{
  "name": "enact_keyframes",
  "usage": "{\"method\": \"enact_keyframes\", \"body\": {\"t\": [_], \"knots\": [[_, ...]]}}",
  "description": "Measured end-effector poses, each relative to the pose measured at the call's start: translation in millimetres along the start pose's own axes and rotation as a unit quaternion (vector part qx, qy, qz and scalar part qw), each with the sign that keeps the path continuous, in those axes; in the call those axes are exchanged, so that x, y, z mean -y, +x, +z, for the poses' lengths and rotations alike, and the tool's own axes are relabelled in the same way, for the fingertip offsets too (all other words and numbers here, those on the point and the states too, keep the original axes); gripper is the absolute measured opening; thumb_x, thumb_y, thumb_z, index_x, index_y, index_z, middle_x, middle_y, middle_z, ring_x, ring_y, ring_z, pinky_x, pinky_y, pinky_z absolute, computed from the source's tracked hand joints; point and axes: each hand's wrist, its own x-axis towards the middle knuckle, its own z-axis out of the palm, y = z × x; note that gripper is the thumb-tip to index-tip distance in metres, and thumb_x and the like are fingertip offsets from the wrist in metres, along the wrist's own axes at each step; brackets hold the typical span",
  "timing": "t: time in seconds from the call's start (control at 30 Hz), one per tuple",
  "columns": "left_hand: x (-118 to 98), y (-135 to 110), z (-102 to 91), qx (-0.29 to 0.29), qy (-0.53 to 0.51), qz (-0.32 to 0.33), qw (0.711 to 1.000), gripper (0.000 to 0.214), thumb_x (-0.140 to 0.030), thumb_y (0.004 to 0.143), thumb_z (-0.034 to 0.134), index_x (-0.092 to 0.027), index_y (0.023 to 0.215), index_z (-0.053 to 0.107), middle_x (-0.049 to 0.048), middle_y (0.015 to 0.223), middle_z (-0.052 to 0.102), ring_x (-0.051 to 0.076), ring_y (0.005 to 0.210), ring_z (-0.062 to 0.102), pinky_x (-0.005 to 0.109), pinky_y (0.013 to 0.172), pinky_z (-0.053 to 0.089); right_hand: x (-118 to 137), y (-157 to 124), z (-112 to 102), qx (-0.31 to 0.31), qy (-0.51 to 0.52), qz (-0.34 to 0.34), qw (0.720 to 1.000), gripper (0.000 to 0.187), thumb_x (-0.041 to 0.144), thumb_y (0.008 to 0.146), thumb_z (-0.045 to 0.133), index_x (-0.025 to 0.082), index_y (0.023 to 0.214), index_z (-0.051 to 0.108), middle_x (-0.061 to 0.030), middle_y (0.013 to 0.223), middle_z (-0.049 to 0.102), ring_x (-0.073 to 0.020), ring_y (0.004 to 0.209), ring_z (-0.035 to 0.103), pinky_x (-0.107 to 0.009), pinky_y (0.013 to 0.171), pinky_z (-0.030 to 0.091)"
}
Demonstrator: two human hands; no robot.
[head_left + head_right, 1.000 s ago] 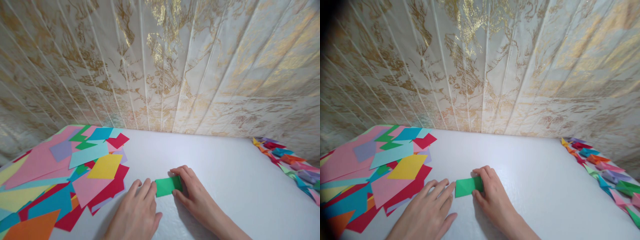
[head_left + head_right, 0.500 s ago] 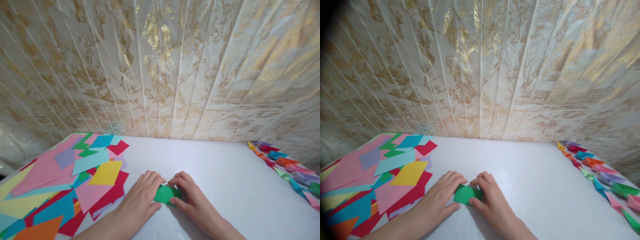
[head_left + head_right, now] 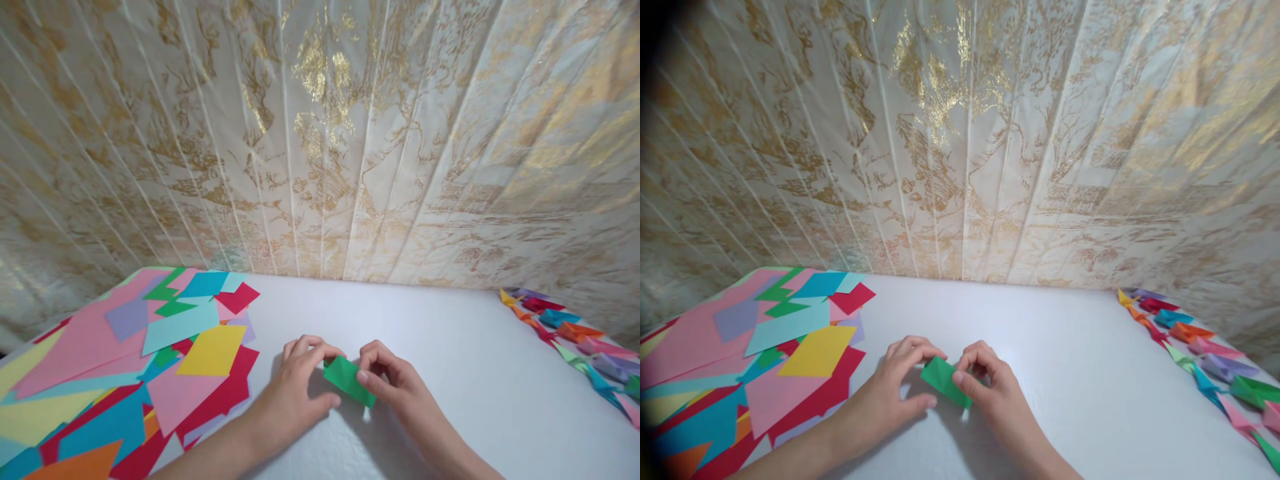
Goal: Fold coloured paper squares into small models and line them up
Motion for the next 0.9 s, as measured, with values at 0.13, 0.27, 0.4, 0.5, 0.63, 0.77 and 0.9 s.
{"method": "enact_keyframes", "body": {"t": [0.13,0.27,0.4,0.5,0.63,0.77,0.9], "knots": [[5,5,-5.1,0.007,-0.222,-0.034,0.974,0.021,-0.029,0.075,0.076,-0.021,0.093,0.069,0.0031,0.095,0.066,0.024,0.097,0.056,0.037,0.091,0.04,-3,4,0,0.008,0.144,0.039,0.989,0.035,0.051,0.08,0.075,0.02,0.078,0.058,-0.0011,0.079,0.058,-0.0173,0.072,0.053,-0.029,0.067,0.042],[8,12,-6.1,0.016,-0.391,-0.078,0.917,0.034,-0.048,0.078,0.076,-0.017,0.084,0.062,0.0014,0.079,0.064,0.018,0.076,0.057,0.029,0.074,0.043,-5,8,-1,0.009,0.165,0.01,0.986,0.04,0.048,0.081,0.076,0.024,0.109,0.06,-0.001,0.079,0.062,-0.0183,0.071,0.056,-0.03,0.065,0.045],[10,14,-5.3,-0.015,-0.429,-0.087,0.899,0.039,-0.052,0.078,0.076,-0.017,0.082,0.058,-0.0001,0.078,0.062,0.015,0.075,0.055,0.026,0.073,0.044,1,11,0,0.001,0.016,-0.071,0.997,0.032,0.035,0.089,0.067,0.025,0.119,0.065,-0.002,0.089,0.066,-0.019,0.083,0.059,-0.032,0.078,0.048],[11,14,-4.8,-0.031,-0.453,-0.101,0.885,0.041,-0.054,0.079,0.075,-0.018,0.08,0.055,-0.0014,0.074,0.059,0.015,0.071,0.054,0.026,0.071,0.046,1,11,6,-0.038,-0.061,-0.137,0.988,0.045,0.024,0.091,0.063,0.029,0.135,0.057,-0.0006,0.093,0.066,-0.018,0.085,0.059,-0.031,0.082,0.048],[12,13,-4.0,-0.053,-0.474,-0.121,0.87,0.043,-0.053,0.076,0.078,-0.019,0.077,0.051,-0.0044,0.069,0.054,0.012,0.064,0.049,0.023,0.063,0.044,-8,9,13,-0.028,-0.113,-0.216,0.969,0.038,0.016,0.094,0.058,0.032,0.127,0.063,-0.0009,0.095,0.066,-0.0182,0.087,0.059,-0.03,0.079,0.048],[13,12,-2.4,-0.057,-0.485,-0.131,0.863,0.044,-0.052,0.074,0.08,-0.019,0.075,0.05,-0.0058,0.065,0.05,0.01,0.06,0.045,0.02,0.058,0.04,-13,8,13,-0.006,-0.157,-0.246,0.956,0.026,0.018,0.097,0.055,0.03,0.116,0.069,-0.0039,0.092,0.067,-0.0213,0.088,0.059,-0.032,0.076,0.048],[12,12,0.1,-0.043,-0.489,-0.129,0.862,0.044,-0.052,0.074,0.08,-0.019,0.076,0.05,-0.0059,0.066,0.049,0.01,0.061,0.045,0.021,0.059,0.041,-12,7,10,-0.017,-0.164,-0.243,0.956,0.022,0.018,0.098,0.056,0.029,0.11,0.07,-0.0034,0.089,0.066,-0.0217,0.087,0.058,-0.034,0.076,0.047]]}}
